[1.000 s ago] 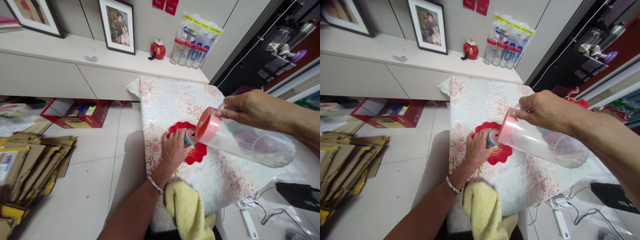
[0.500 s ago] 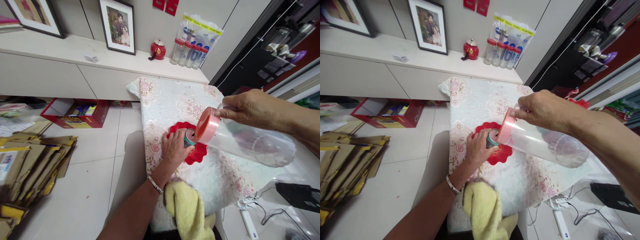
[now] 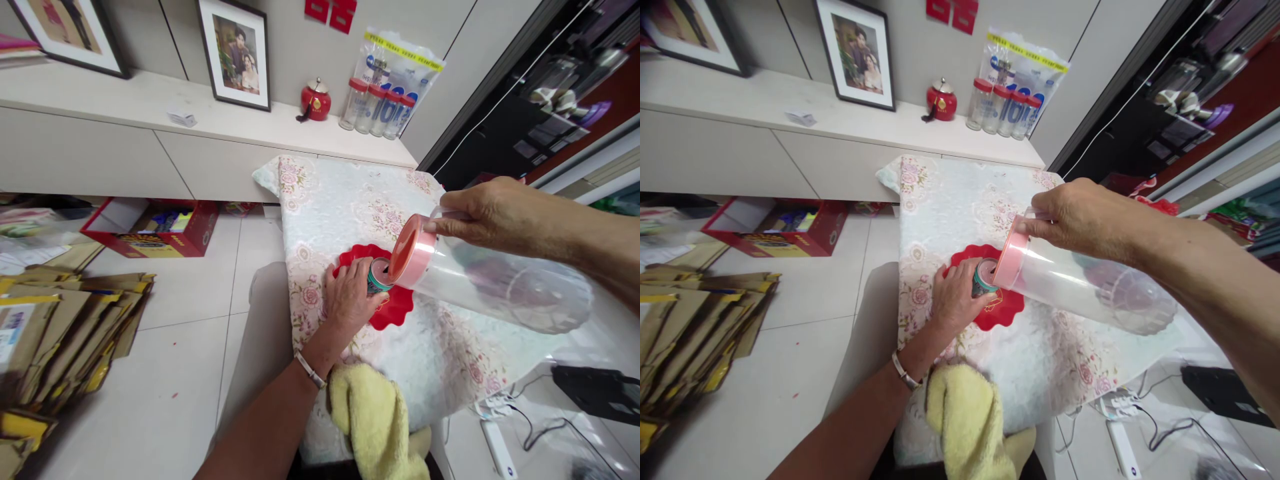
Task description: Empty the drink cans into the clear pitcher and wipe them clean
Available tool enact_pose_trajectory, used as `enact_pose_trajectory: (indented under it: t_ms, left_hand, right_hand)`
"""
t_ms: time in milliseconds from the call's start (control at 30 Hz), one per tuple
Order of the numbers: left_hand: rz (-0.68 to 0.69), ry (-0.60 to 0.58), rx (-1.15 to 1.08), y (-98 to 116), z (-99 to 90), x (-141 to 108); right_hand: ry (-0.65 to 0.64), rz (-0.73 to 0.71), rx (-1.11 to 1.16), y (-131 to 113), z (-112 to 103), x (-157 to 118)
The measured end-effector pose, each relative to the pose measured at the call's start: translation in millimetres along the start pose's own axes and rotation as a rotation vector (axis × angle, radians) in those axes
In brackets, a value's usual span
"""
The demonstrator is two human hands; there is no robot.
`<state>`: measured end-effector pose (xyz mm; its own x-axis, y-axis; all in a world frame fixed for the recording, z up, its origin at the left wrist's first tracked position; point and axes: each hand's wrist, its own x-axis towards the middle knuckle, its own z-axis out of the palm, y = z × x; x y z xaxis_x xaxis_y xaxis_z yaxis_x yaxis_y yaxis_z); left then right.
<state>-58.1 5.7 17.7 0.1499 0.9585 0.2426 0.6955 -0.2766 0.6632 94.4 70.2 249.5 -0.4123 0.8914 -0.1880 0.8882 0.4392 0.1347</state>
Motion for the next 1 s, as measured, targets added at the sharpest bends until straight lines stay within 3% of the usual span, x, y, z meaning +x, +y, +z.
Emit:
enact_pose_trajectory:
  t_ms: [1000]
  left_hand:
    - [0.009, 0.023, 0.026, -1, 3.6, 0]
  right_hand:
    - [-0.058, 0.05, -0.044, 3, -1, 10]
